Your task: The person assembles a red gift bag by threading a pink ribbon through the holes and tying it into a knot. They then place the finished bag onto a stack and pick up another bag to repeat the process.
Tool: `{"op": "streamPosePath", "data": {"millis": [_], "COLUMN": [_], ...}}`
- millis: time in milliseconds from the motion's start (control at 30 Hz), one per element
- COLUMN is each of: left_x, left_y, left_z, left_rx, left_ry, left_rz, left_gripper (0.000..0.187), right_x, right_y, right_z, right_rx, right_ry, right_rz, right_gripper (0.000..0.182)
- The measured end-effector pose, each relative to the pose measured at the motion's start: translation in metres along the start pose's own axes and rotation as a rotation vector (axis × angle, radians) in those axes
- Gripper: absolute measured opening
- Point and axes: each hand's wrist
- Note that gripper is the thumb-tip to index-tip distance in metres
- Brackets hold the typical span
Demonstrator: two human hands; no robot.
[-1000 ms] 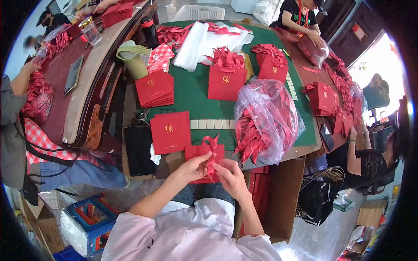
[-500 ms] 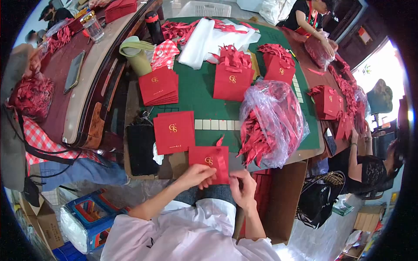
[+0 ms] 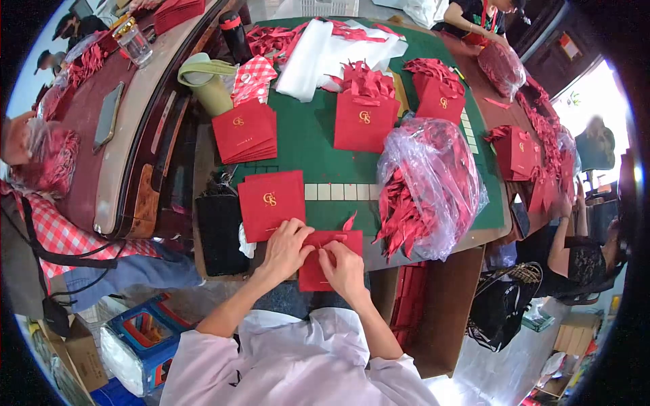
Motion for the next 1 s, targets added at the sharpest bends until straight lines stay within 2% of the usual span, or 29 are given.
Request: {"op": "streamPosePath", "data": {"millis": [167, 433, 733, 867, 967, 1000], "left_x": [0.007, 0.004, 0.004, 0.003, 0.002, -0.003], "left_y": [0.006, 0.004, 0.005, 0.002, 0.0, -0.002], "left_z": [0.002, 0.001, -0.006, -0.01, -0.012, -0.015], "left_rx": [0.045, -0.01, -0.081, -0.025, -0.073, -0.143], "left_ry": [-0.033, 0.15, 0.294, 0.268, 0.355, 0.352], "left_rz": [0.0, -0.021, 0.078, 0.019, -0.002, 0.048], "left_gripper": [0.033, 0.009, 0.008, 0.009, 0.014, 0.018], "right_x": [0.01, 0.006, 0.011, 0.013, 0.005, -0.002], "right_y": [0.001, 0.003, 0.003, 0.005, 0.01, 0.008], "right_z": [-0.007, -0.003, 0.006, 0.009, 0.006, 0.01], "right_rx": [0.046, 0.079, 0.118, 0.066, 0.016, 0.016], "right_ry": [0.013, 0.024, 0.016, 0.063, 0.142, 0.142], "right_rz": [0.032, 0.032, -0.064, -0.113, -0.046, -0.049], "right_gripper": [0.017, 0.016, 0.014, 0.017, 0.015, 0.015]}}
Point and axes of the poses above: each hand's wrist, its own y-axis away from the middle knuckle, its own x-axis out of the palm, z = x × y, and after that the axes turned 10 degrees about -z, right-handed
